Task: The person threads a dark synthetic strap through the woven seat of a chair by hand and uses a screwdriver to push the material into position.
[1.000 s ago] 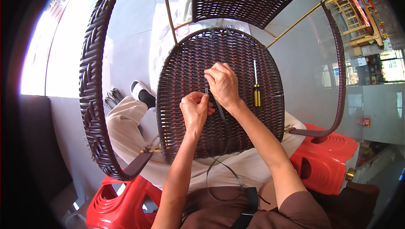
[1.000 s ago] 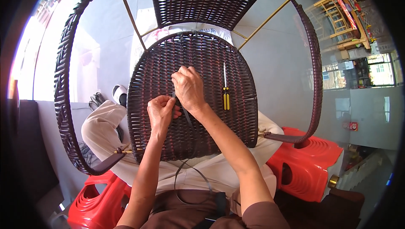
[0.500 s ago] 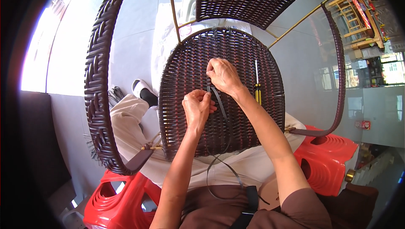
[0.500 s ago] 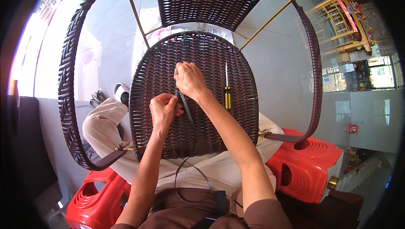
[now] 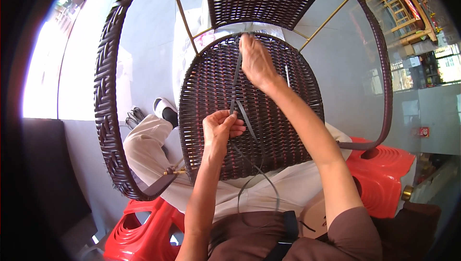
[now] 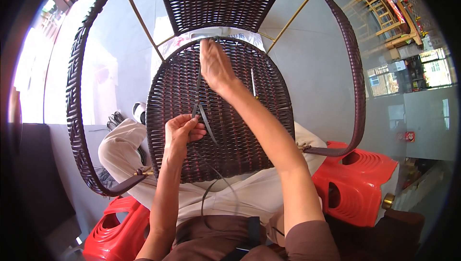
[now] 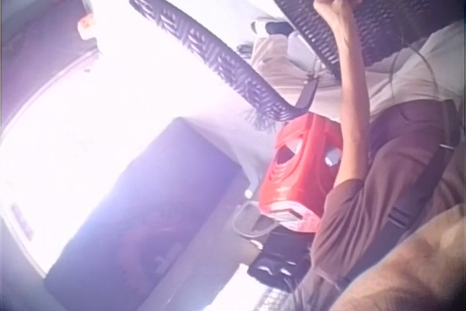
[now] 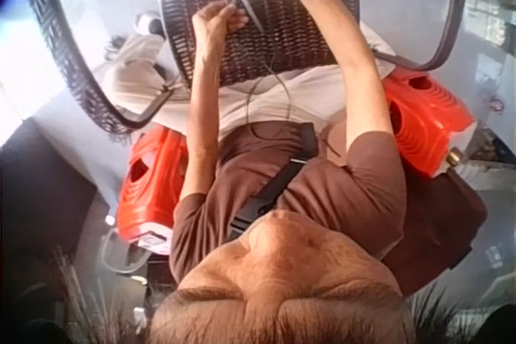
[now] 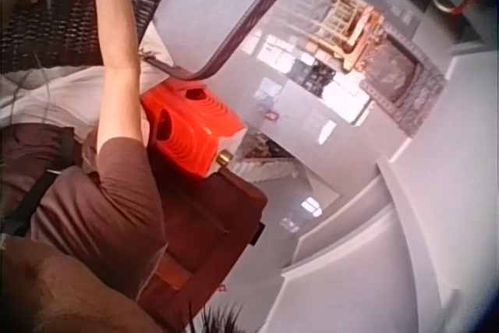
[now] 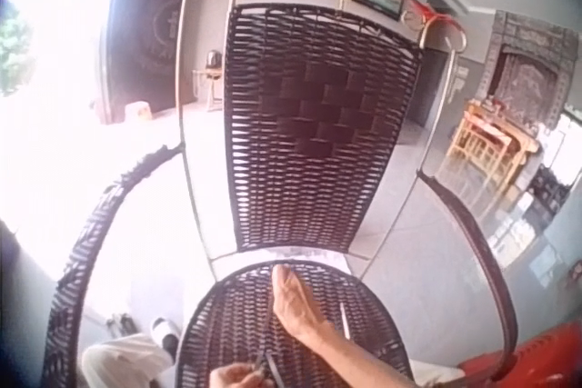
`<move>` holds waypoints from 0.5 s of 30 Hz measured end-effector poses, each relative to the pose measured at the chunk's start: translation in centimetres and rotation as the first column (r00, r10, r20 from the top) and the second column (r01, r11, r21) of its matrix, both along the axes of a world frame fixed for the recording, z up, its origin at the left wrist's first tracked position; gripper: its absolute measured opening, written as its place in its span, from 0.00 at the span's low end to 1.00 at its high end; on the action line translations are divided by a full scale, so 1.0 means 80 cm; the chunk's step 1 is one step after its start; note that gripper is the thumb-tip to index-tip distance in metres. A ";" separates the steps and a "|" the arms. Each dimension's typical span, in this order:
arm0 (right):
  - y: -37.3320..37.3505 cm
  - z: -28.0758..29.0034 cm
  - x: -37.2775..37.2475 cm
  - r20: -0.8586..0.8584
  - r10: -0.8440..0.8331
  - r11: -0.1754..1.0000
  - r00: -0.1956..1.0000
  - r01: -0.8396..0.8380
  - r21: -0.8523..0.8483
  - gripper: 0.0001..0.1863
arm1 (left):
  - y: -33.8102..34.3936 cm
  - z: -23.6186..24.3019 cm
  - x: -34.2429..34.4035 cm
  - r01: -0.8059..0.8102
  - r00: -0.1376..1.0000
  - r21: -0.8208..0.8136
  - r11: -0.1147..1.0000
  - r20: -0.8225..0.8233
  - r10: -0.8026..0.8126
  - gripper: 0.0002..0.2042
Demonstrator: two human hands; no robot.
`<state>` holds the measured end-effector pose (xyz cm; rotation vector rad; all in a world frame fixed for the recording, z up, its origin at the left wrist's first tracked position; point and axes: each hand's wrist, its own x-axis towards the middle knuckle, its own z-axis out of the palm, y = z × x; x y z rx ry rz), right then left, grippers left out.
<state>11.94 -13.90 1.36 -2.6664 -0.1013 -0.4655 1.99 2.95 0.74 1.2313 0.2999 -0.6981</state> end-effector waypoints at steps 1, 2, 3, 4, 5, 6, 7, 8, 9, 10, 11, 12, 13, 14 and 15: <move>-0.012 0.006 0.020 0.124 -0.014 0.998 0.992 0.021 -0.052 0.06 | -0.001 0.006 -0.003 0.016 1.000 0.005 1.000 0.000 -0.016 0.05; -0.024 0.016 0.037 0.244 -0.023 0.994 0.969 0.050 -0.102 0.05 | -0.001 0.008 -0.007 0.026 1.000 0.012 1.000 0.000 -0.026 0.05; -0.026 0.032 0.048 0.268 -0.043 0.999 0.962 0.050 -0.018 0.04 | 0.003 0.011 -0.011 -0.005 1.000 -0.021 1.000 -0.010 0.005 0.05; -0.035 0.046 0.058 0.292 -0.070 0.997 0.954 0.057 0.053 0.03 | 0.002 0.012 -0.015 -0.028 0.999 -0.068 0.997 -0.021 0.027 0.06; -0.043 0.048 0.070 0.460 -0.075 0.997 0.885 0.055 0.057 0.03 | 0.002 0.013 -0.018 0.001 0.999 -0.078 0.997 -0.041 -0.004 0.06; -0.047 0.048 0.067 0.516 -0.110 0.988 0.849 0.038 0.147 0.06 | 0.001 0.017 -0.021 0.010 0.999 -0.080 0.997 -0.039 -0.013 0.06; -0.047 0.041 0.060 0.456 -0.183 0.959 0.871 0.057 0.276 0.08 | 0.002 0.018 -0.023 0.006 0.996 -0.095 0.995 -0.083 -0.014 0.06; -0.039 0.042 0.051 0.388 -0.241 0.913 0.890 0.073 0.401 0.10 | 0.007 0.021 -0.026 -0.007 0.992 -0.108 0.994 -0.124 -0.006 0.06; -0.026 0.038 0.032 0.292 -0.292 0.846 0.911 0.103 0.524 0.11 | 0.012 0.016 -0.028 -0.018 0.992 -0.115 0.993 -0.124 0.004 0.07; -0.024 0.026 0.009 0.240 -0.279 0.852 0.930 0.125 0.508 0.10 | 0.013 0.015 -0.028 -0.017 0.992 -0.115 0.993 -0.126 0.002 0.07; -0.019 0.010 -0.011 0.090 -0.288 0.777 0.953 0.178 0.604 0.08 | 0.013 0.017 -0.029 -0.009 0.993 -0.104 0.995 -0.121 -0.003 0.07; -0.020 0.004 -0.033 -0.071 -0.246 0.740 0.967 0.234 0.630 0.07 | 0.011 0.020 -0.031 0.002 0.993 -0.095 0.995 -0.118 -0.014 0.07; -0.013 -0.005 -0.047 -0.212 -0.225 0.672 0.951 0.309 0.673 0.05 | 0.012 0.025 -0.031 0.020 0.994 -0.093 0.995 -0.109 -0.030 0.09; -0.011 -0.015 -0.052 -0.302 -0.195 0.735 0.933 0.343 0.586 0.05 | 0.016 0.028 -0.032 0.021 0.993 -0.089 0.996 -0.111 -0.031 0.09; -0.007 -0.023 -0.055 -0.315 -0.172 0.767 0.933 0.328 0.552 0.06 | 0.020 0.030 -0.034 0.021 0.994 -0.098 0.995 -0.108 -0.032 0.09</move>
